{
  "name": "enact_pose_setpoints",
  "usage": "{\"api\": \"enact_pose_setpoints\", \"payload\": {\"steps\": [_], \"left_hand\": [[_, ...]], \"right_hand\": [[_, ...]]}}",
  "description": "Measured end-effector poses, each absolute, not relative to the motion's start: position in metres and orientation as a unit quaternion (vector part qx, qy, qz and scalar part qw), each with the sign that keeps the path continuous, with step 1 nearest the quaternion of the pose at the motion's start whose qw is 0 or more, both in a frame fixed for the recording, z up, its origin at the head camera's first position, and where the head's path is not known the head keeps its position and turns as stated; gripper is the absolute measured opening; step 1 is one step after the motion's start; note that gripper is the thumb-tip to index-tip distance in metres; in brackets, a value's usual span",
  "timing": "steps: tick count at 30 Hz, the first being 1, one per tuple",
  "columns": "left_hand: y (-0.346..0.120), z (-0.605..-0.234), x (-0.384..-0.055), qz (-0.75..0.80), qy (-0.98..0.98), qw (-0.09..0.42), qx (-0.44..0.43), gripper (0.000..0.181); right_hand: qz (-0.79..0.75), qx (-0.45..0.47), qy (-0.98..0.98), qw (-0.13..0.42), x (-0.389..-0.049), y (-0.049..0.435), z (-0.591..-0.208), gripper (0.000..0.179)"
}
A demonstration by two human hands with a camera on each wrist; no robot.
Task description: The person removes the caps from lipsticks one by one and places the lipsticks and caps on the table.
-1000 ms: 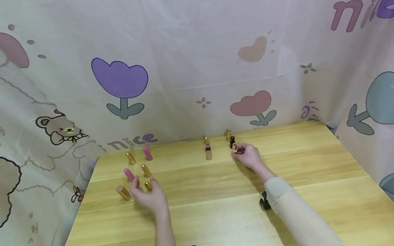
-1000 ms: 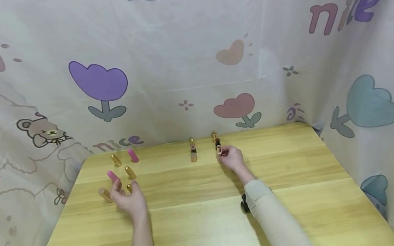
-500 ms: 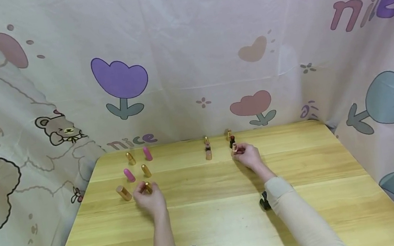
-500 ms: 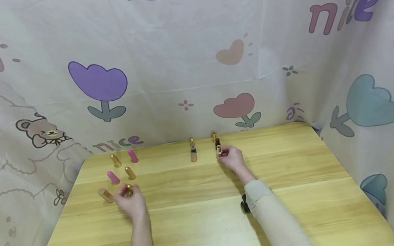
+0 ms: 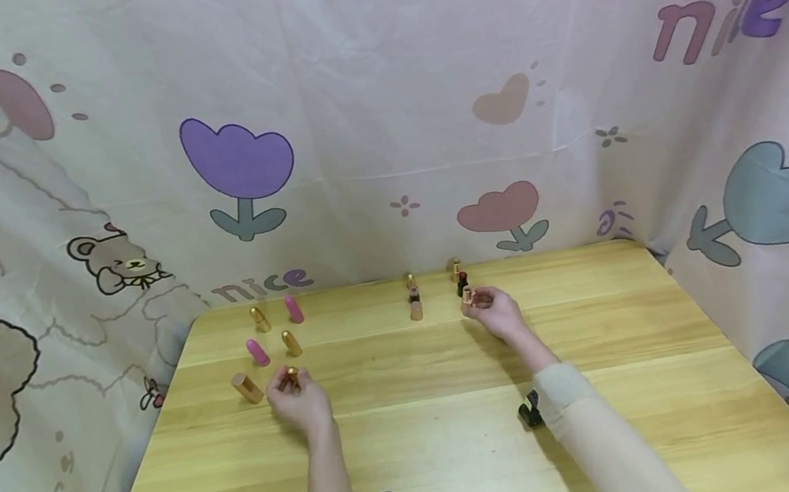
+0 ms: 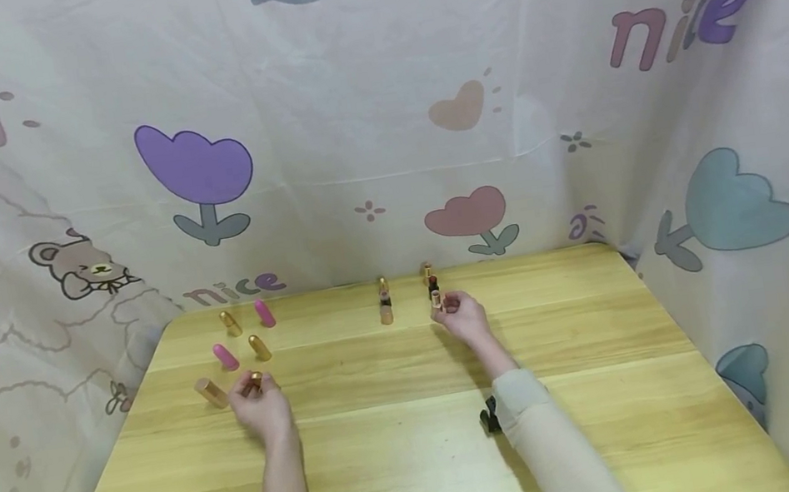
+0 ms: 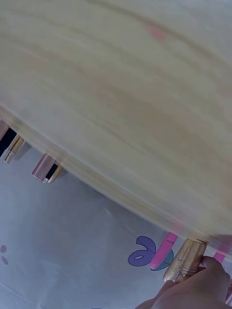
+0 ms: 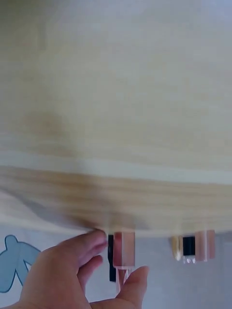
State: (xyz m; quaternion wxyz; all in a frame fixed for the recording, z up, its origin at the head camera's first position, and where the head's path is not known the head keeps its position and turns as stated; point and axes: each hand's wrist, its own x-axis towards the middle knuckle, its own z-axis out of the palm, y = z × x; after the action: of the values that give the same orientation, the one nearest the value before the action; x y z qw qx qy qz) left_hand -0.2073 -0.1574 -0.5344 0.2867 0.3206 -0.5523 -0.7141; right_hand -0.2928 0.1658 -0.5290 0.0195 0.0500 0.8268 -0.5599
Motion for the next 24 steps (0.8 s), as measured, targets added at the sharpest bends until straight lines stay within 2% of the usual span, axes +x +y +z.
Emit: {"api": "enact_pose_setpoints", "payload": {"steps": [5,16,24], "left_hand": [[-0.155,-0.534,-0.206,-0.728,-0.538,0.287,0.314,0.036],[-0.132,-0.522,-0.208,-0.755,-0.517,0.291,0.278,0.035],[-0.115,-0.514,-0.208,-0.808,-0.469,0.279,0.222,0.034]], "right_hand": [[-0.588,0.051,0.807,-0.006,-0.28,0.161,-0.519,0.071],[-0.576,-0.019,0.802,-0.155,-0.246,0.134,-0.496,0.069],[-0.527,-0.078,0.825,-0.187,-0.22,0.11,-0.491,0.071]]}}
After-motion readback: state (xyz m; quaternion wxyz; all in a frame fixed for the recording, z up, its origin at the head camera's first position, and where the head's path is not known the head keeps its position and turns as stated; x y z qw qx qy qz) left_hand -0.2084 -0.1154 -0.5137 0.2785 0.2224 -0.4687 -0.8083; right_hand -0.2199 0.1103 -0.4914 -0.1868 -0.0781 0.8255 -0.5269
